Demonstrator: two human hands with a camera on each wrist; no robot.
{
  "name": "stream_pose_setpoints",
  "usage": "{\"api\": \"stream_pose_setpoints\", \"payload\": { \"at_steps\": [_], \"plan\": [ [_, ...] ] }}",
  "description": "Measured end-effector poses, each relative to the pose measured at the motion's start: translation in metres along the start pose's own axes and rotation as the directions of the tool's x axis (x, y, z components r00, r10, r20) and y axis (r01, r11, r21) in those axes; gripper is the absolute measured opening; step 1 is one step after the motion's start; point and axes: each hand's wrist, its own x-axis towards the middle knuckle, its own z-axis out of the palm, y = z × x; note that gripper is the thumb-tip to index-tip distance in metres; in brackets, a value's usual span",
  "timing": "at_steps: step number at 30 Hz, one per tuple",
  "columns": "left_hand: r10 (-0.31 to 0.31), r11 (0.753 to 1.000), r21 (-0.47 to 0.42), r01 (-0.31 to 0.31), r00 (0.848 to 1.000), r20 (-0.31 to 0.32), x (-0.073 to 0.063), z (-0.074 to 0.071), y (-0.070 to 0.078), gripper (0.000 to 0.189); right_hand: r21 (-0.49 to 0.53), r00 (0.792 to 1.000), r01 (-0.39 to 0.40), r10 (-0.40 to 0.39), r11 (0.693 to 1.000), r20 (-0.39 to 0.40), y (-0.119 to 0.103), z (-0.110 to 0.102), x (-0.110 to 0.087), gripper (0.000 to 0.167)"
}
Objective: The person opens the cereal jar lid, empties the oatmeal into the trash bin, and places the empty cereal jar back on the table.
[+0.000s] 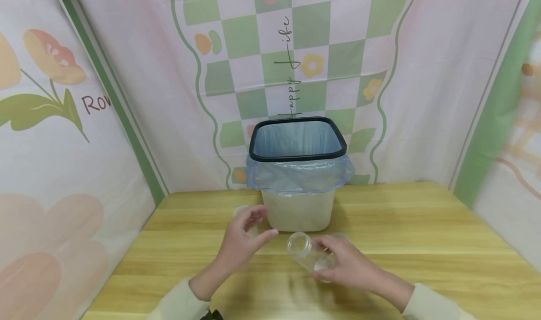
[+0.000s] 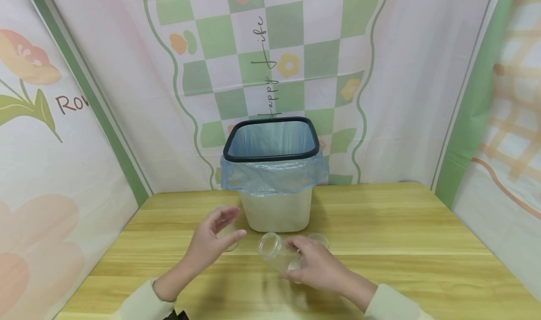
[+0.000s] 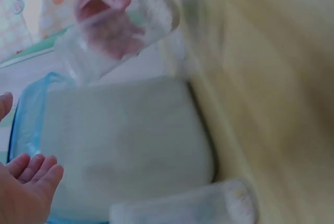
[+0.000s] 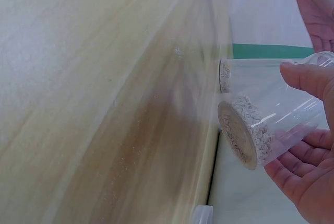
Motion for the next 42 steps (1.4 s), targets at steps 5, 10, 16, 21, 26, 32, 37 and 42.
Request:
{"api": "stream_pose_setpoints", "payload": {
  "at_steps": [5, 10, 16, 21, 26, 32, 37, 42],
  "plan": [
    [0.178, 0.972, 0.169, -0.161, 0.980, -0.090, 0.017, -0.016, 0.010, 0.051, -0.019, 0.999, 0.038, -0.039, 0.999, -0.033, -0.001, -0.003, -0.002, 0.053],
    [0.282, 0.935, 0.259, -0.241, 0.950, -0.134, 0.038, -0.030, 0.016, 0.057, -0.032, 0.996, 0.070, -0.072, 0.997, -0.049, -0.004, -0.004, -0.004, 0.050],
    [0.328, 0.899, 0.357, -0.254, 0.931, -0.162, 0.065, -0.042, 0.023, 0.058, -0.057, 0.994, 0.073, -0.077, 0.996, -0.074, -0.007, -0.005, -0.006, 0.050],
    [0.313, 0.886, 0.406, -0.226, 0.936, -0.162, 0.088, -0.046, 0.025, 0.060, -0.055, 0.994, 0.080, -0.083, 0.995, -0.069, -0.008, -0.006, -0.006, 0.050],
    [0.279, 0.879, 0.434, -0.199, 0.951, -0.130, 0.107, -0.049, 0.024, 0.061, -0.057, 0.994, 0.087, -0.090, 0.995, -0.064, -0.009, -0.007, -0.007, 0.050],
    [0.221, 0.893, 0.414, -0.174, 0.973, -0.068, 0.125, -0.049, 0.019, 0.058, -0.052, 0.996, 0.069, -0.072, 0.996, -0.056, -0.011, -0.008, -0.008, 0.051],
    [0.147, 0.912, 0.393, -0.117, 0.988, -0.048, 0.137, -0.047, 0.015, 0.057, -0.046, 0.996, 0.061, -0.063, 0.997, -0.057, -0.012, -0.008, -0.009, 0.051],
    [0.143, 0.905, 0.406, -0.132, 0.990, 0.002, 0.145, -0.046, 0.010, 0.054, -0.055, 0.995, 0.071, -0.074, 0.996, -0.061, -0.012, -0.009, -0.010, 0.051]
  ]
}}
